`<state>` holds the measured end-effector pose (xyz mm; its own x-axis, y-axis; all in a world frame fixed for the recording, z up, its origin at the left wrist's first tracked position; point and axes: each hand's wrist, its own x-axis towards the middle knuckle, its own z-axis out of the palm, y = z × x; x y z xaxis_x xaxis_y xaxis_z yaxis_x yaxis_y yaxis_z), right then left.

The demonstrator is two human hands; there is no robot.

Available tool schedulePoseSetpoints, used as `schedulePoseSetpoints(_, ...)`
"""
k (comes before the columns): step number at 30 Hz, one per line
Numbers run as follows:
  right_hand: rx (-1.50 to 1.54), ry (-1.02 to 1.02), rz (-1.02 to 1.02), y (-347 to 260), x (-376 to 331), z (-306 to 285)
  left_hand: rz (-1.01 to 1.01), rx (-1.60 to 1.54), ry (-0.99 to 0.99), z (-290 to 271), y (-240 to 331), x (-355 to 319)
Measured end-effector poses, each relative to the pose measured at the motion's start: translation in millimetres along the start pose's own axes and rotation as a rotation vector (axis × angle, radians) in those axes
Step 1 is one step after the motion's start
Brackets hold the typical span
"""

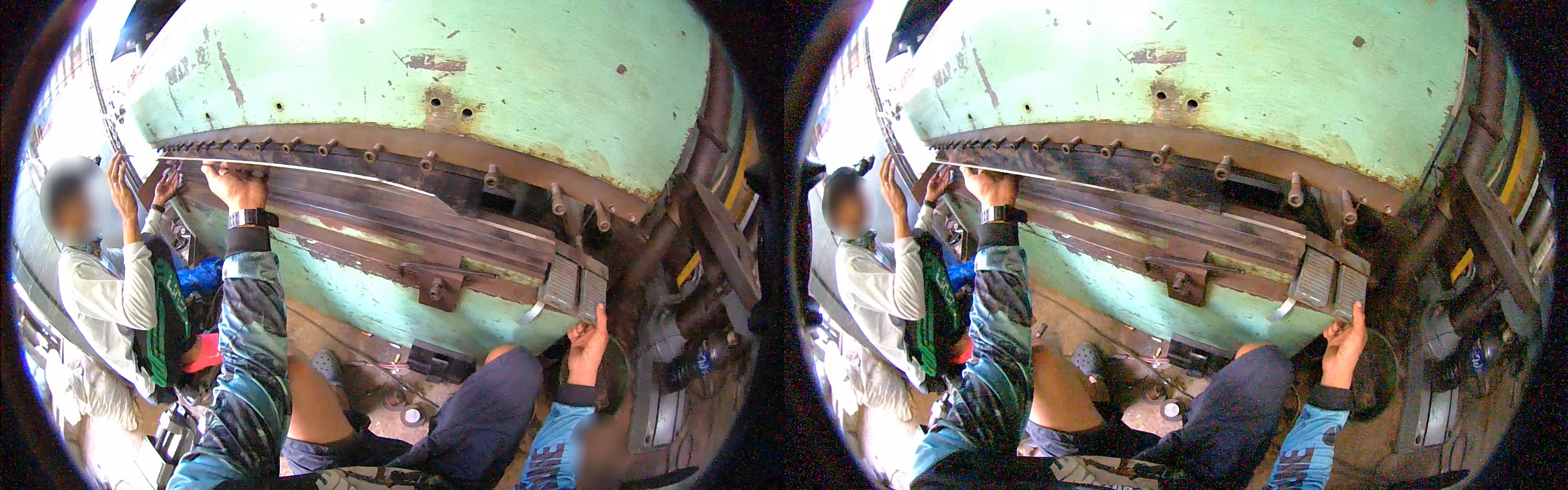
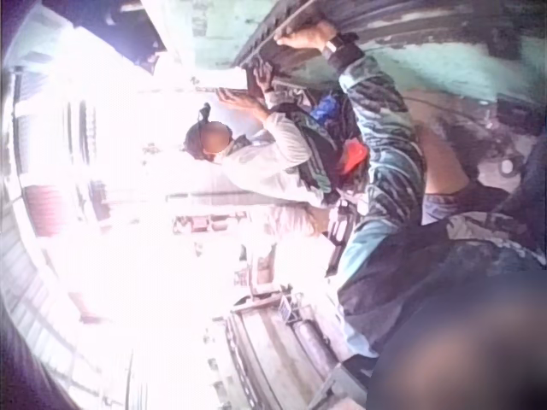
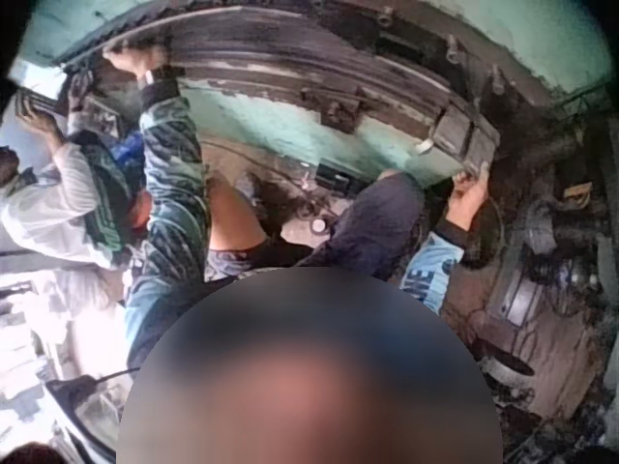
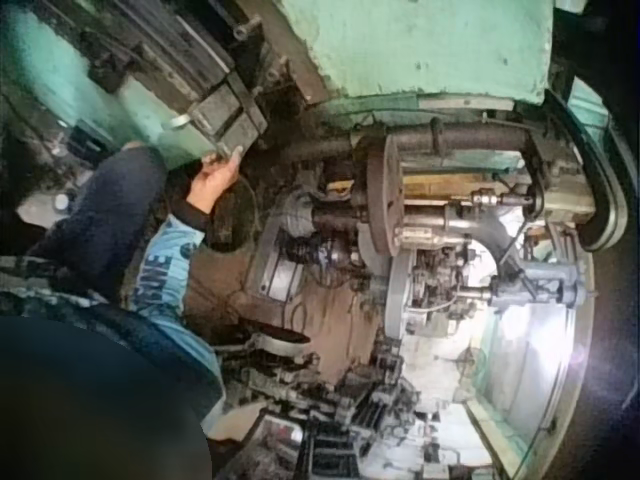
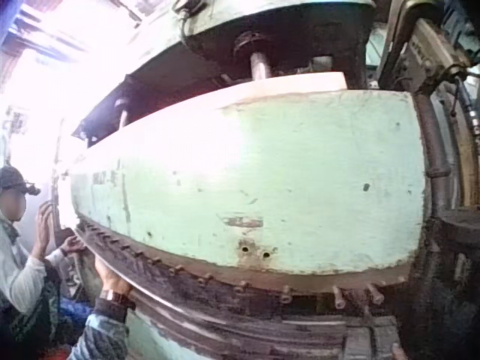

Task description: The person positions a large metal sheet into a press brake machine and operates the lever to bend it. They then remove the sheet, inspect the bend, and repeat the process with another sheet.

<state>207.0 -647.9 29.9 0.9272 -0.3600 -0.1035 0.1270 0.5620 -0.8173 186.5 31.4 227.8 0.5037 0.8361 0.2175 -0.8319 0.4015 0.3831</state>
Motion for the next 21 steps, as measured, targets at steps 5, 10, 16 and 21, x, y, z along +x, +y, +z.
schedulePoseSetpoints(5, 0.038, -0.032, -0.013, 4, 8, -8, 0.088, 0.034, -0.085, 2, 0, 0)
schedulePoseSetpoints(10, 0.018, -0.046, -0.035, 5, 11, -11, 0.133, -0.099, -0.033, -3, -7, 5)
schedulePoseSetpoints(16, -0.107, -0.025, -0.193, 5, 4, -13, 0.209, -0.093, 0.113, 9, -15, -4)
schedulePoseSetpoints(21, -0.245, -0.087, -0.085, 1, 16, -30, 0.163, -0.074, 0.100, 21, -11, -20)
